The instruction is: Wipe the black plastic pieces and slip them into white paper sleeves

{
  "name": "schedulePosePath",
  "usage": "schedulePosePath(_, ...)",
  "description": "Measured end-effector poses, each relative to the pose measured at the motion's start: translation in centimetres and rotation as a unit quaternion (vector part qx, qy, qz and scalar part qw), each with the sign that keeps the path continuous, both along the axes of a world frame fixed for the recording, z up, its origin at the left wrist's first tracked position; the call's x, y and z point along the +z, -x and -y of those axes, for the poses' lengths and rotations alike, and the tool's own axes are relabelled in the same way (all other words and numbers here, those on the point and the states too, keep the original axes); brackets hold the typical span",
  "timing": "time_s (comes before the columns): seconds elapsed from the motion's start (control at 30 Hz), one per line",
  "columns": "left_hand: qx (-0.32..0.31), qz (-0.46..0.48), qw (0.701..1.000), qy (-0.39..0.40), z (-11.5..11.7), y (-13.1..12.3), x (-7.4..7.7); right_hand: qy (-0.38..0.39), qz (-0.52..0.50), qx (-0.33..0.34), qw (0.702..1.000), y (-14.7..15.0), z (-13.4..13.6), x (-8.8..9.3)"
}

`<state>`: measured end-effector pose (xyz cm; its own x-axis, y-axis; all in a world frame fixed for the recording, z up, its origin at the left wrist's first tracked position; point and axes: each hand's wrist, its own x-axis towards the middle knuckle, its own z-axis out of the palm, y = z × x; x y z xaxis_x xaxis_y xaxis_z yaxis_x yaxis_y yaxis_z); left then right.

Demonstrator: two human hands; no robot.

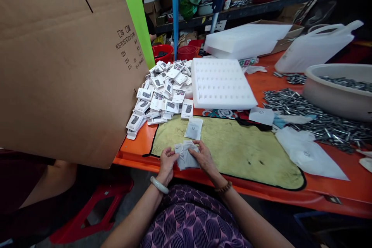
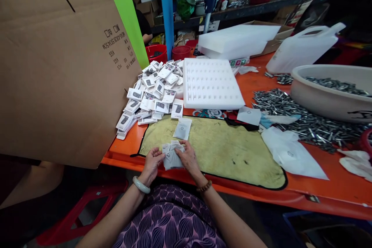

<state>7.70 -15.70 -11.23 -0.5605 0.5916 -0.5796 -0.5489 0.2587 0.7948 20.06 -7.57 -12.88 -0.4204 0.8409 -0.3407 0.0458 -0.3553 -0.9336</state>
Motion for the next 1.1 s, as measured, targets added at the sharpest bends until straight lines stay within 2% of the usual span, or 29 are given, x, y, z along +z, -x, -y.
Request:
schedulePosePath(0.07, -0.023, 0.073, 0.996, -0.042, 0.5, -0.4, 0.5, 0.072, -0.090, -0.012, 0.993, 0.7, 0.7, 0.3)
schedulePosePath(0.13, -0.048, 0.118, 0.989, -0.073, 1.2, -0.7, 1.2, 0.097, -0.134, -0.021, 0.986, 1.4, 1.4, 0.6)
schedulePosePath(0.3, -0.067, 0.190, 0.973, -0.112, 3.7, 0.1, 2.6, 0.070, -0.156, 0.018, 0.985, 2.8, 2.4, 1.5)
schedulePosePath(0.47, -0.027, 0.165, 0.978, -0.124, 7.1, 2.3, 3.1, 0.051, -0.167, 0.113, 0.978, 5.2, 3.8, 2.0)
schedulePosePath(0.6, 0.022, 0.100, 0.990, -0.094, 11.4, 4.2, 3.2, 0.009, -0.143, 0.217, 0.966, 8.1, 6.7, 2.3)
schedulePosePath(0.73, 0.147, -0.008, 0.987, -0.060, 17.7, 7.2, 2.3, -0.065, -0.077, 0.292, 0.951, 9.8, 8.4, 2.0)
schedulePosePath(0.83, 0.258, -0.136, 0.956, 0.016, 22.6, 10.6, 1.8, -0.100, -0.023, 0.311, 0.945, 9.9, 8.0, 0.9)
schedulePosePath(0.9, 0.285, -0.239, 0.924, 0.086, 25.2, 12.9, 2.3, -0.104, 0.002, 0.324, 0.940, 9.7, 7.4, -0.2)
schedulePosePath(1.0, 0.254, -0.360, 0.884, 0.156, 26.8, 16.2, 3.7, -0.108, 0.038, 0.317, 0.941, 9.2, 6.7, -1.8)
schedulePosePath(1.1, 0.229, -0.416, 0.866, 0.159, 25.6, 19.2, 4.9, -0.111, 0.060, 0.299, 0.946, 8.7, 6.5, -2.7)
